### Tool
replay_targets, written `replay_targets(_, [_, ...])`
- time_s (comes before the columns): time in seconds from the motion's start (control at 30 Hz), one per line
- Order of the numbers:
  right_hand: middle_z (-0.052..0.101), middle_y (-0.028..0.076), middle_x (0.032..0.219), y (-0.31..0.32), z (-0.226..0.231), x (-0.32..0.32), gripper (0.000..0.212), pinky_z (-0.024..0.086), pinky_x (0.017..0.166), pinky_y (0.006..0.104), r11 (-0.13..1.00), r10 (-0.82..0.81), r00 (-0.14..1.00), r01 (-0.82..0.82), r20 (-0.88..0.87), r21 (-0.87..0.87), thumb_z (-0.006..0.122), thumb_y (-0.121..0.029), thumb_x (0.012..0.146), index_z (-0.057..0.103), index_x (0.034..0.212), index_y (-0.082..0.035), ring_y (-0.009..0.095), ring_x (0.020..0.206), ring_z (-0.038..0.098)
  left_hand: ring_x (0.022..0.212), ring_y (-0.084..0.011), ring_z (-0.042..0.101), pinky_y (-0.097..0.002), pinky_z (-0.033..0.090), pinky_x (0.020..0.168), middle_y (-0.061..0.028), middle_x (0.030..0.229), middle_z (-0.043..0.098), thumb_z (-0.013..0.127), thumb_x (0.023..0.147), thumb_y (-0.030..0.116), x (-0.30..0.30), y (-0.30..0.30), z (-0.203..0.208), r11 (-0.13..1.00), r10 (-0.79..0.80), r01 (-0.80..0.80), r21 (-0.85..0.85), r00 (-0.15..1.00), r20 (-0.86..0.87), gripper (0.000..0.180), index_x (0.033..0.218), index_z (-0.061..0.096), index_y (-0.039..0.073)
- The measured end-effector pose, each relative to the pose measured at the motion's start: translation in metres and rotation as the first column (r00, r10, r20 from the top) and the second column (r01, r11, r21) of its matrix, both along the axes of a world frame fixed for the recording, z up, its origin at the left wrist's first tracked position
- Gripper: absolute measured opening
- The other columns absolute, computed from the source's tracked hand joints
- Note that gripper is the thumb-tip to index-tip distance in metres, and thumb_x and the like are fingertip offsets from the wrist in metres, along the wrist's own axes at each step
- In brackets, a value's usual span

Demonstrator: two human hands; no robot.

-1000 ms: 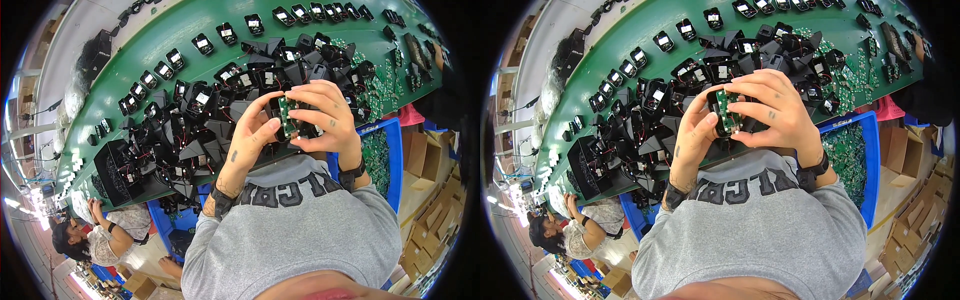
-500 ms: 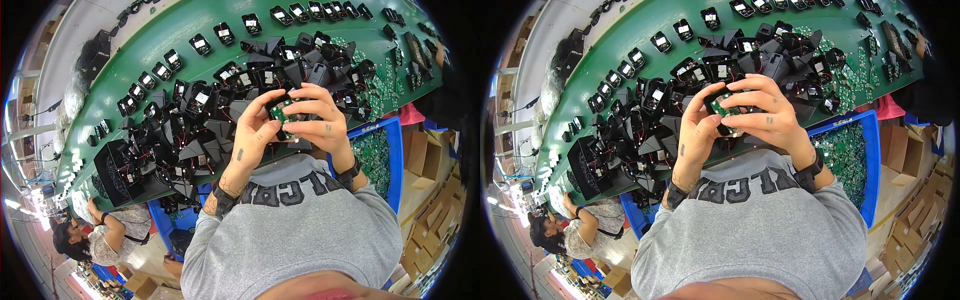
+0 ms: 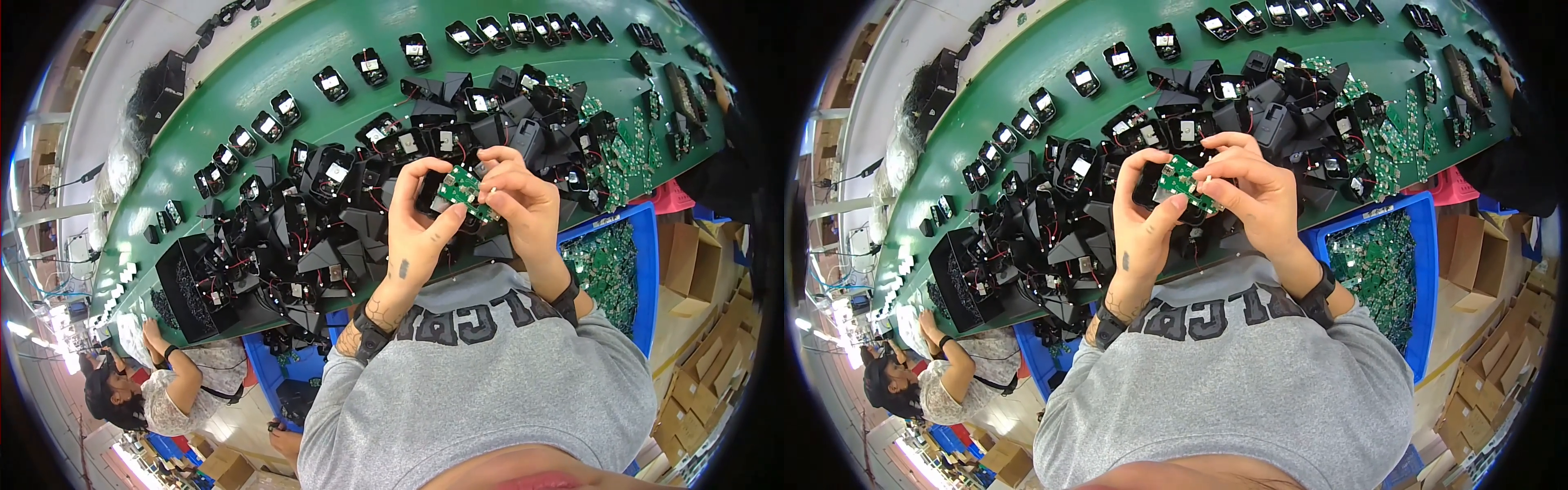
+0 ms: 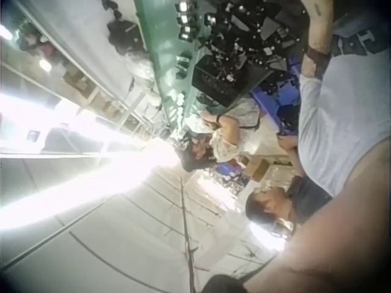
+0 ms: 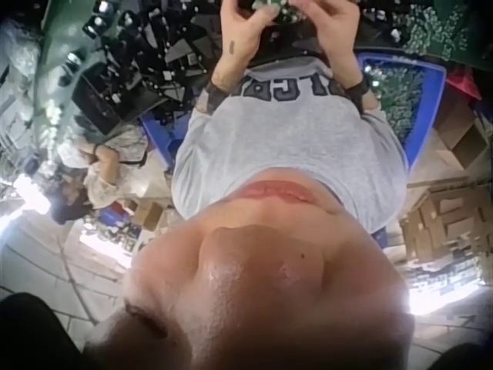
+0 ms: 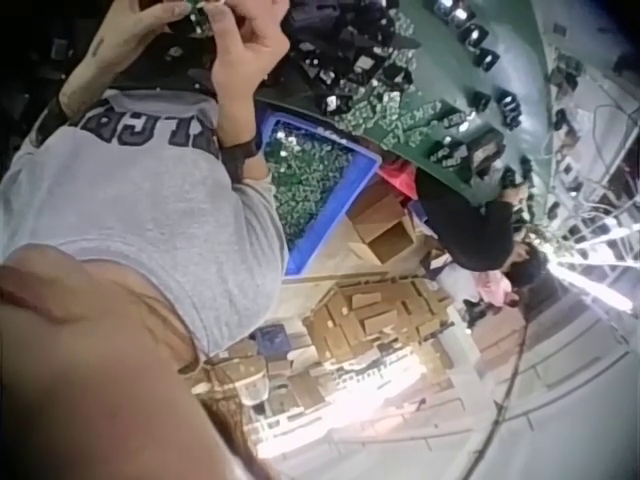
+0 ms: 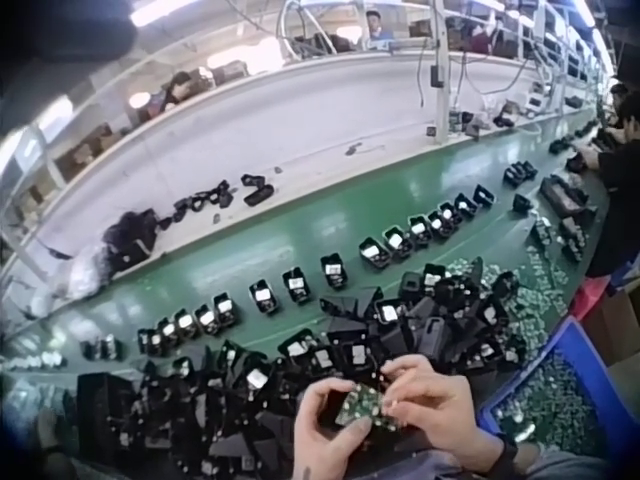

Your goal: Assembling circuit boards into black plastic housings on a production assembly line.

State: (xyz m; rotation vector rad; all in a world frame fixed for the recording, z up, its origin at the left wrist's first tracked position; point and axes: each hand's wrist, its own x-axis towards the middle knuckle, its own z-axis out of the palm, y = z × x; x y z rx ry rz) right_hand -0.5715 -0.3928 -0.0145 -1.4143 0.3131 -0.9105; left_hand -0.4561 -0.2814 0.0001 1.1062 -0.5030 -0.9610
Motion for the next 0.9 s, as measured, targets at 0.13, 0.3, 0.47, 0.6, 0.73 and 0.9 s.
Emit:
replay_targets(0.13, [0.064,0.009,0.087,-0.006,0.016,-0.003,0.010,0.034,0.101,0.0466,0.890,-0.138,0.976,0.048,-0.167,-0.454,0.068,-0.005,0.076,0.069,0.086,-0.001,0.030,0.117,0.047,0.102,-0.0130,0.050,-0.0272,0.041,0.090,-0.0054,0.108,0.051,0.065,0.074,-0.001,0.002,-0.005,-0.005,0.991,0.100,-0.084,-0.106,0.983,0.156,0.040,0.111,0.049,0.004])
replay_targets(0.3, [0.064,0.005,0.103,-0.013,0.018,-0.005,0.013,0.036,0.100,0.0418,0.982,0.049,0.992,-0.068,-0.115,-0.176,0.075,-0.004,0.069,0.073,0.082,-0.006,0.030,0.124,0.043,0.104,-0.0155,0.050,-0.0295,0.038,0.095,-0.0074,0.108,0.053,0.067,0.074,-0.001,0.002,-0.005,-0.006,0.982,0.141,-0.121,-0.147,0.981,0.131,0.038,0.107,0.050,0.003])
replay_targets(0.47, [0.060,0.006,0.115,-0.009,0.017,-0.002,0.012,0.032,0.104,0.0460,0.982,0.088,0.989,-0.107,-0.123,-0.156,0.077,-0.008,0.066,0.073,0.077,-0.009,0.033,0.129,0.037,0.101,-0.0160,0.053,-0.0287,0.040,0.092,-0.0077,0.106,0.055,0.067,0.072,-0.004,0.001,-0.003,0.000,0.974,0.202,-0.164,-0.153,0.941,0.273,0.038,0.106,0.052,0.003])
replay_targets(0.6, [0.057,0.008,0.121,-0.010,0.042,-0.004,0.011,0.026,0.108,0.0476,0.835,-0.126,0.914,-0.112,-0.385,-0.539,0.077,-0.011,0.062,0.070,0.070,-0.009,0.033,0.134,0.032,0.095,-0.0180,0.057,-0.0280,0.045,0.085,-0.0101,0.101,0.058,0.068,0.070,-0.006,0.005,-0.001,-0.002,0.957,0.285,-0.191,-0.219,0.765,0.577,0.033,0.099,0.056,0.003])
replay_targets(0.73, [0.057,0.008,0.123,-0.016,0.047,-0.003,0.012,0.026,0.108,0.0476,0.859,-0.016,0.900,-0.211,-0.436,-0.466,0.077,-0.011,0.062,0.069,0.071,-0.009,0.033,0.135,0.030,0.092,-0.0203,0.060,-0.0299,0.048,0.083,-0.0133,0.099,0.059,0.066,0.070,-0.009,0.009,0.001,-0.001,0.946,0.303,-0.080,-0.314,0.563,0.768,0.032,0.097,0.054,0.002])
replay_targets(0.9, [0.055,0.008,0.122,-0.022,0.036,-0.001,0.009,0.026,0.107,0.0536,0.923,0.218,0.878,-0.328,-0.427,-0.201,0.076,-0.008,0.067,0.068,0.070,-0.005,0.033,0.136,0.029,0.086,-0.0225,0.064,-0.0304,0.050,0.078,-0.0133,0.093,0.065,0.067,0.066,-0.010,0.013,0.000,0.006,0.934,0.328,-0.039,-0.355,0.483,0.812,0.030,0.091,0.058,0.003])
